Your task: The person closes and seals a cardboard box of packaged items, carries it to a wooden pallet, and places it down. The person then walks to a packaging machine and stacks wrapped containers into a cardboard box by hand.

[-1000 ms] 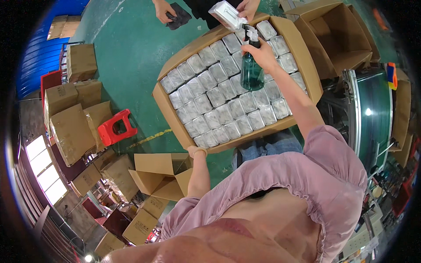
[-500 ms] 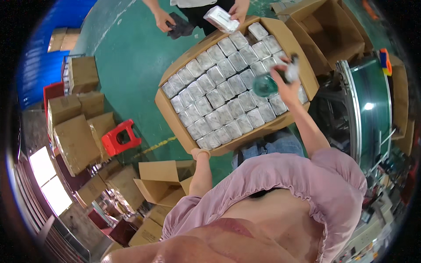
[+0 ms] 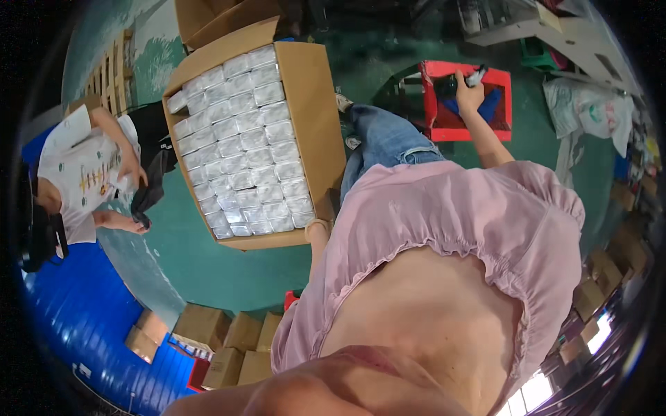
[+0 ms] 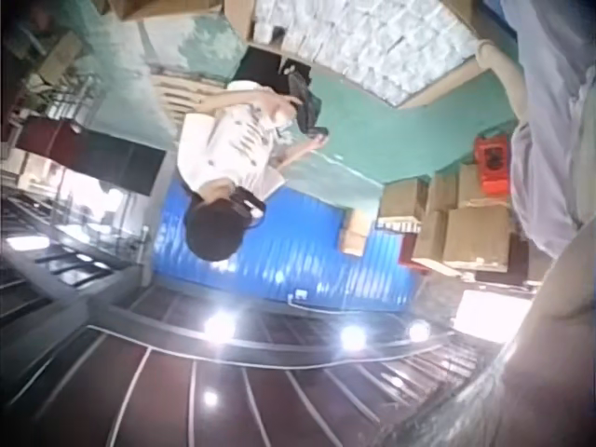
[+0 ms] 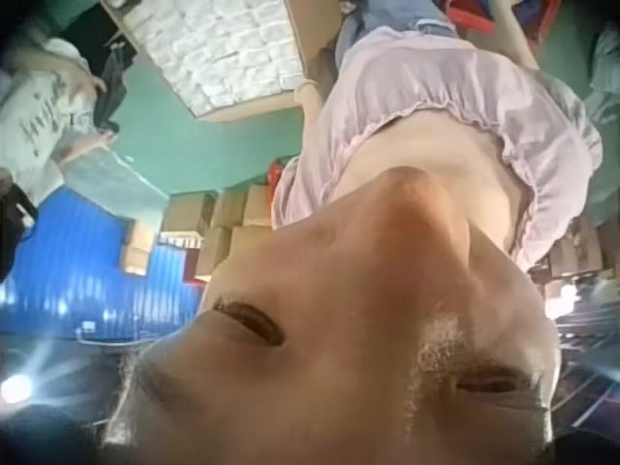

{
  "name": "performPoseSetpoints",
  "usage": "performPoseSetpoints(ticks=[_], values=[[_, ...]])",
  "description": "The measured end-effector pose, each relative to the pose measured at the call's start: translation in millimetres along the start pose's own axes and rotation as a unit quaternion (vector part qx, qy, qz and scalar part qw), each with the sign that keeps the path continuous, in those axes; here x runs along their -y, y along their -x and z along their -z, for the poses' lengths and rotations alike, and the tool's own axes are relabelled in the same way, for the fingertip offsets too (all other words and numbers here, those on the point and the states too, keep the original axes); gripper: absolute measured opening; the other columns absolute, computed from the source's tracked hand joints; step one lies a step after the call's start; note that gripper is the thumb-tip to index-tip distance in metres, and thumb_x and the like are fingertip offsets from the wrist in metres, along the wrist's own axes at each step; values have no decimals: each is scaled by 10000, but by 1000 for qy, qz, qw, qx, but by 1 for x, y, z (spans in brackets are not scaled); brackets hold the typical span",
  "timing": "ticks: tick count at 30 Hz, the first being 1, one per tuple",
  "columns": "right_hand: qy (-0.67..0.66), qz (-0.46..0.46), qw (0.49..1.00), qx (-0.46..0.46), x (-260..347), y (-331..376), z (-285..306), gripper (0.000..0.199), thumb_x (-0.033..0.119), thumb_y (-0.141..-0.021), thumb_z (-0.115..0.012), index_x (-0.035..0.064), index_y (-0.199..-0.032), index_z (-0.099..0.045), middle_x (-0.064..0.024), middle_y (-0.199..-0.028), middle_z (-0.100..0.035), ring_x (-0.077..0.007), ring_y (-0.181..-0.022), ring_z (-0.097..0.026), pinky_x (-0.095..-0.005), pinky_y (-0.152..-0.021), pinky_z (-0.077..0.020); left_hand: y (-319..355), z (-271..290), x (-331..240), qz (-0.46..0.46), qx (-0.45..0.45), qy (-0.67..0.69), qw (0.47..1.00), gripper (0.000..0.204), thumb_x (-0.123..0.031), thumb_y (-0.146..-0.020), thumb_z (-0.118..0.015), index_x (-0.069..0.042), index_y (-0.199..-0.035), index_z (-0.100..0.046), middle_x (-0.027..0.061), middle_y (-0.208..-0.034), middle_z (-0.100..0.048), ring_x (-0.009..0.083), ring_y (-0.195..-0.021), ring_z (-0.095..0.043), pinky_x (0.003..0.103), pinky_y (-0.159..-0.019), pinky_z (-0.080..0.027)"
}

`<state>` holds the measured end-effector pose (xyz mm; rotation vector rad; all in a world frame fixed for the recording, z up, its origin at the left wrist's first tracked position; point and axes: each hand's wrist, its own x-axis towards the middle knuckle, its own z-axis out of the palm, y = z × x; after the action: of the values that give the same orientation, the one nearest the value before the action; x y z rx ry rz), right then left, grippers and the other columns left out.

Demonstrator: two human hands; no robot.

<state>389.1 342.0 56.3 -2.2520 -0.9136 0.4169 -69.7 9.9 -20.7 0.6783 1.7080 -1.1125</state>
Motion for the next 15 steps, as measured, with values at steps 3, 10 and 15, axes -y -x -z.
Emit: performPoseSetpoints(ticks=[3, 10, 15], values=[[-66, 1, 996, -59, -65, 13, 41, 410, 387, -725, -697, 9, -873, -642, -113, -822, -633, -201, -787, -596, -332, -733, -442, -21, -8, -6, -37, -37, -51, 997, 402, -472, -818, -452, -173, -1000, -650, 31, -1082, -612, 178, -1028, -548, 318, -825, -453], [-85, -66, 993, -52, -96, 64, 65, 317, 344, -744, -699, 34, -792, -653, -48, -701, -603, -118, -655, -534, -288, -612, -424, -24, -19, 4, -79, 244, -313, 914, 515, -540, -781, -467, -209, -1165, -552, -28, -1231, -520, 145, -1122, -482, 312, -901, -419], [-115, -99, 986, -63, -124, 66, 57, 506, 369, -675, -752, 11, -992, -586, -79, -900, -606, -176, -840, -564, -298, -793, -436, -40, -23, -14, -45, 9, -63, 997, 477, -511, -835, -372, -229, -1188, -526, -11, -1299, -455, 179, -1167, -450, 342, -948, -392]])
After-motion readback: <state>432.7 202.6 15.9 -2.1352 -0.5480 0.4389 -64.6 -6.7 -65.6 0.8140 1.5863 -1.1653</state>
